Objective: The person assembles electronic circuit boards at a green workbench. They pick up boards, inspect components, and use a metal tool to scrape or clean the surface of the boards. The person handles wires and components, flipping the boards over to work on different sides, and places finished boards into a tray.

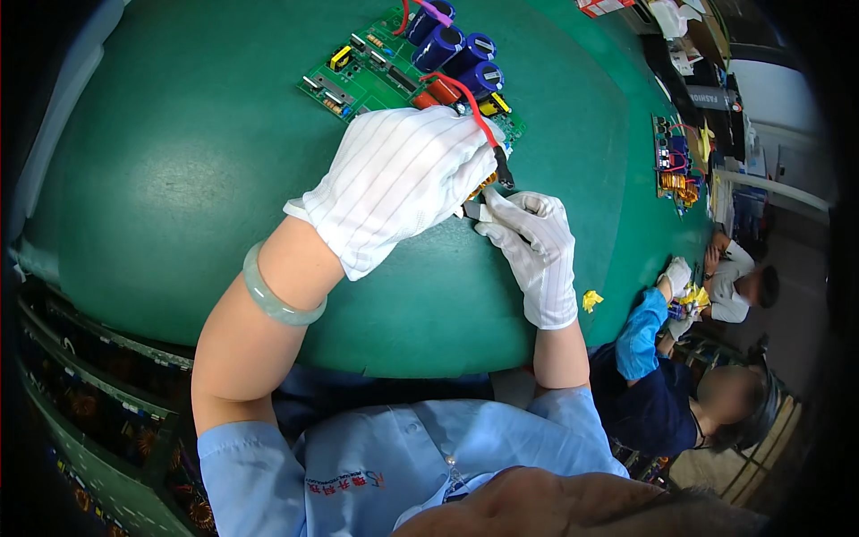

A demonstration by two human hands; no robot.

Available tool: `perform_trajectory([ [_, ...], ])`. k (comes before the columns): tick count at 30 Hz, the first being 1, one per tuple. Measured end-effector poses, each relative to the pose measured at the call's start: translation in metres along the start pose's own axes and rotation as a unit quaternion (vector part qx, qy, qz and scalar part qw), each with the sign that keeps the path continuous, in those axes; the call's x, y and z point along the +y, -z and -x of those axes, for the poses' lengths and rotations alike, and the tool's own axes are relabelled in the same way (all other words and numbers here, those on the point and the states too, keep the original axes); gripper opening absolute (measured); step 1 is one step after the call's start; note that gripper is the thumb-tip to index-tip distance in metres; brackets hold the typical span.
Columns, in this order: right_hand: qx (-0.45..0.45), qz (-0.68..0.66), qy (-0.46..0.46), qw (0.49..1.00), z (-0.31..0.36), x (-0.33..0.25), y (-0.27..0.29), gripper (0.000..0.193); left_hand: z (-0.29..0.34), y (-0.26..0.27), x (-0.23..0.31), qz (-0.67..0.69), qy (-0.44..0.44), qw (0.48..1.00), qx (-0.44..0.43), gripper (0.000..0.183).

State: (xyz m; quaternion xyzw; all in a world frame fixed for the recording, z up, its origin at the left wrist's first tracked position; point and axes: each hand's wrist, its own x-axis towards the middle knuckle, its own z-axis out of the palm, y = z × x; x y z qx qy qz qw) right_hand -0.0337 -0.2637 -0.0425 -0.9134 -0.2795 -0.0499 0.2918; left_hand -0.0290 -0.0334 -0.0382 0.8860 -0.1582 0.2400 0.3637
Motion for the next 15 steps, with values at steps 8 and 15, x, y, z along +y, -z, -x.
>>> perform_trajectory([
  [8, -0.005, -0.003, -0.004, 1.000, -0.0004, 0.0014, -0.0008, 0.037, 0.0019, -0.0020, 0.0017, -0.014, -0.009, 1.000, 0.015, 0.018],
  [15, -0.009, -0.035, -0.042, 0.998, 0.0020, 0.0069, -0.0036, 0.037, -0.0024, 0.0042, 0.0031, -0.026, -0.023, 0.999, 0.011, 0.019],
])
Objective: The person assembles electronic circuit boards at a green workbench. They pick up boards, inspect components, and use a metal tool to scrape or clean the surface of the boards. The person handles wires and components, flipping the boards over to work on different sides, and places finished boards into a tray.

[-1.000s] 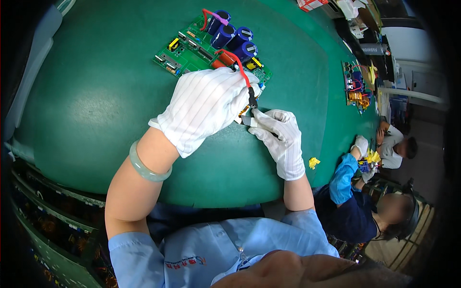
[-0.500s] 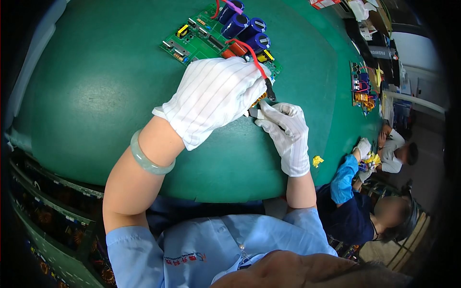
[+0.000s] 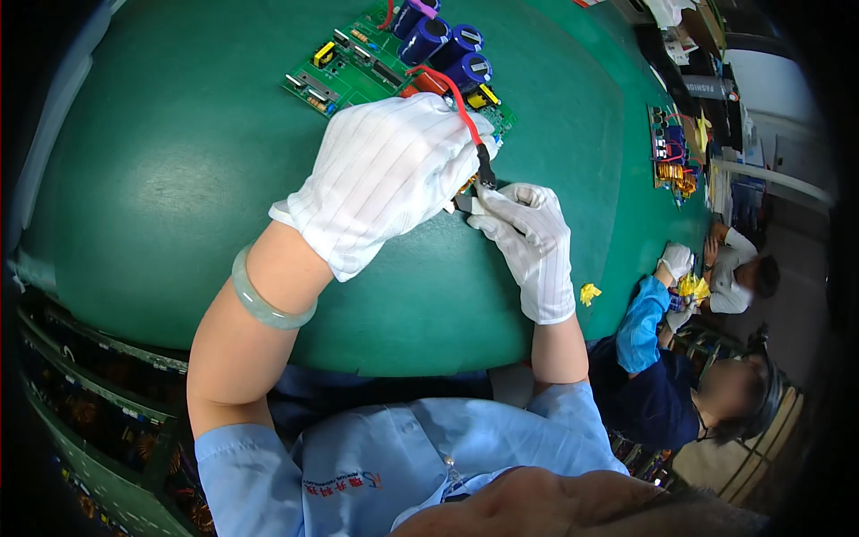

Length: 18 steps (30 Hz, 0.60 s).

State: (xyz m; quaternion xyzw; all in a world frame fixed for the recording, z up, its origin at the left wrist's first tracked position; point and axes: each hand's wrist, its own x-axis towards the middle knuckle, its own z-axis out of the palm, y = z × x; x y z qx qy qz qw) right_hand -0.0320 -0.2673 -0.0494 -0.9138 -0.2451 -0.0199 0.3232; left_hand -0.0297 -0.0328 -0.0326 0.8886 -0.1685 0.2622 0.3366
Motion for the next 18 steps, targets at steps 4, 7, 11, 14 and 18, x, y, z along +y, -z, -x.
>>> perform_trajectory([
  [4, 0.013, 0.009, 0.026, 1.000, -0.0011, 0.0002, -0.0025, 0.037, 0.0002, 0.0000, -0.0010, -0.005, -0.015, 1.000, 0.011, 0.018],
  [7, 0.012, 0.030, 0.046, 0.998, 0.0031, 0.0038, 0.0001, 0.037, 0.0006, -0.0023, -0.0020, 0.017, -0.016, 1.000, 0.020, 0.018],
  [11, 0.015, 0.041, 0.037, 0.998, -0.0002, -0.0011, -0.0010, 0.036, 0.0011, 0.0008, 0.0015, 0.017, 0.010, 1.000, -0.010, 0.018],
  [14, 0.022, 0.049, 0.045, 0.997, -0.0020, -0.0016, -0.0040, 0.034, -0.0004, 0.0012, 0.0013, 0.023, -0.004, 1.000, -0.001, 0.018],
  [18, 0.031, 0.062, 0.059, 0.996, -0.0028, -0.0032, -0.0044, 0.032, -0.0015, 0.0025, 0.0035, 0.028, 0.016, 0.999, -0.016, 0.019],
])
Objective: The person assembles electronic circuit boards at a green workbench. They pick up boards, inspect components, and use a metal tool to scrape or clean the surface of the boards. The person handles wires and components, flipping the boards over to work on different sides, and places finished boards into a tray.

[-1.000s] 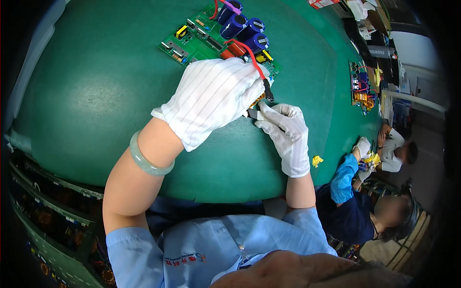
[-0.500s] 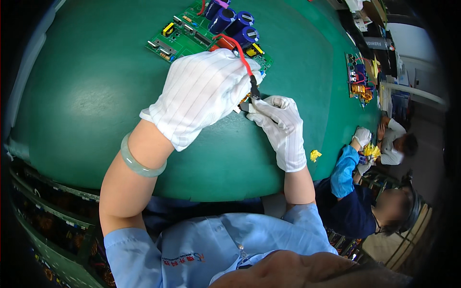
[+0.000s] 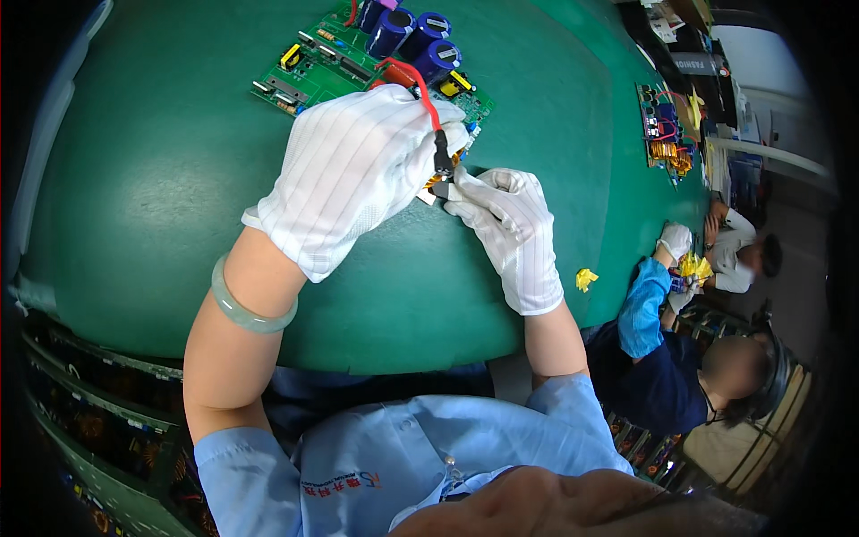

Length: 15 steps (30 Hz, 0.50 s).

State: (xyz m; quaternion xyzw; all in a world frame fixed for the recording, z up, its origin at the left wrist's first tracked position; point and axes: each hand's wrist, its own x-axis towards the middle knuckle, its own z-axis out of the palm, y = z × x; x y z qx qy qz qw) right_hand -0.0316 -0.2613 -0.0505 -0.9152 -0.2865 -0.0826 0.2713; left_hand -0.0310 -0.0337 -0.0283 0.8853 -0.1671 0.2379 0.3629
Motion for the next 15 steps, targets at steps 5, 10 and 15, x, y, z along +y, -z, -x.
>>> perform_trajectory([
  [5, -0.021, -0.034, -0.012, 0.999, -0.0006, 0.0013, 0.0053, 0.033, 0.0017, -0.0015, -0.0051, -0.012, -0.006, 1.000, 0.006, 0.019],
  [10, -0.023, -0.033, -0.025, 0.999, 0.0038, 0.0007, 0.0069, 0.035, 0.0002, -0.0005, -0.0026, 0.011, 0.000, 1.000, 0.006, 0.018],
  [15, -0.019, -0.029, -0.020, 0.999, -0.0003, 0.0001, 0.0065, 0.036, 0.0011, 0.0005, -0.0020, 0.013, -0.001, 1.000, 0.007, 0.018],
])
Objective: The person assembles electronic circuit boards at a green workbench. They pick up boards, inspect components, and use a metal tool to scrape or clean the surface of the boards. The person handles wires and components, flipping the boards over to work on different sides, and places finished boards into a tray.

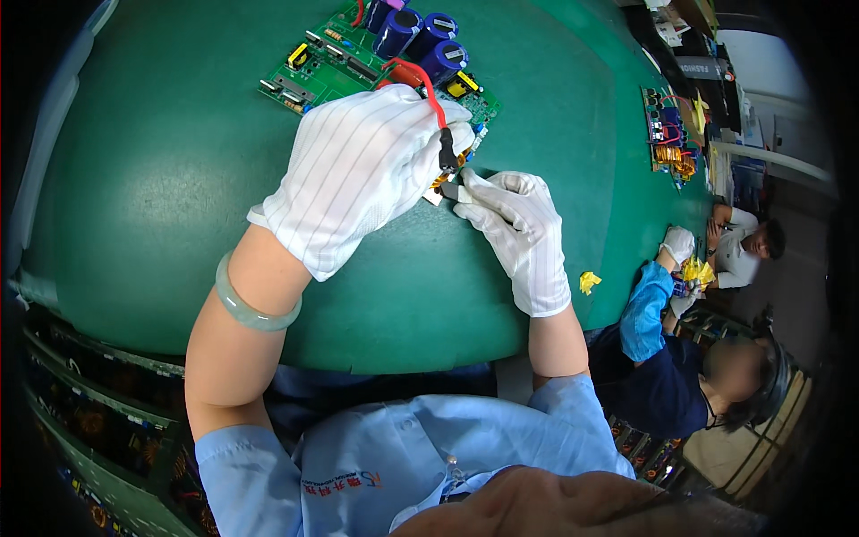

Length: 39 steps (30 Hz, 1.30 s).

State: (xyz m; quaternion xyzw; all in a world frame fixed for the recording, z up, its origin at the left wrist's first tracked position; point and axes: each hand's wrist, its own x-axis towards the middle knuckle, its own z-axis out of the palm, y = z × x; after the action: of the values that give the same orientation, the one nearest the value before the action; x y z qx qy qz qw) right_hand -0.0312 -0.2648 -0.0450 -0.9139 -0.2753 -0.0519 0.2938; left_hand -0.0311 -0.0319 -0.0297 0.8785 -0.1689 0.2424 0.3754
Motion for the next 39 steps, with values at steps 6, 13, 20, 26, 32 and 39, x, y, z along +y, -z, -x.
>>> perform_trajectory([
  [6, 0.011, -0.024, 0.004, 1.000, 0.006, 0.004, -0.002, 0.034, 0.000, -0.002, -0.002, -0.017, -0.018, 1.000, 0.017, 0.019],
  [13, 0.001, -0.003, 0.009, 1.000, 0.001, 0.000, -0.002, 0.033, 0.001, -0.002, -0.001, -0.017, -0.006, 1.000, 0.012, 0.019],
  [20, 0.002, -0.002, -0.015, 1.000, 0.000, -0.006, 0.003, 0.030, 0.002, -0.002, -0.004, -0.041, -0.001, 0.999, -0.006, 0.020],
  [26, 0.007, 0.030, -0.009, 0.999, 0.004, -0.001, 0.004, 0.028, 0.000, -0.002, -0.002, -0.007, -0.015, 1.000, 0.014, 0.019],
  [32, 0.018, 0.023, 0.004, 1.000, 0.005, -0.007, 0.005, 0.031, 0.001, -0.007, -0.005, -0.006, -0.023, 0.999, 0.043, 0.010],
  [39, 0.013, 0.034, 0.023, 0.999, 0.004, -0.005, 0.004, 0.035, 0.001, -0.009, -0.005, -0.009, -0.023, 0.998, 0.050, 0.011],
])
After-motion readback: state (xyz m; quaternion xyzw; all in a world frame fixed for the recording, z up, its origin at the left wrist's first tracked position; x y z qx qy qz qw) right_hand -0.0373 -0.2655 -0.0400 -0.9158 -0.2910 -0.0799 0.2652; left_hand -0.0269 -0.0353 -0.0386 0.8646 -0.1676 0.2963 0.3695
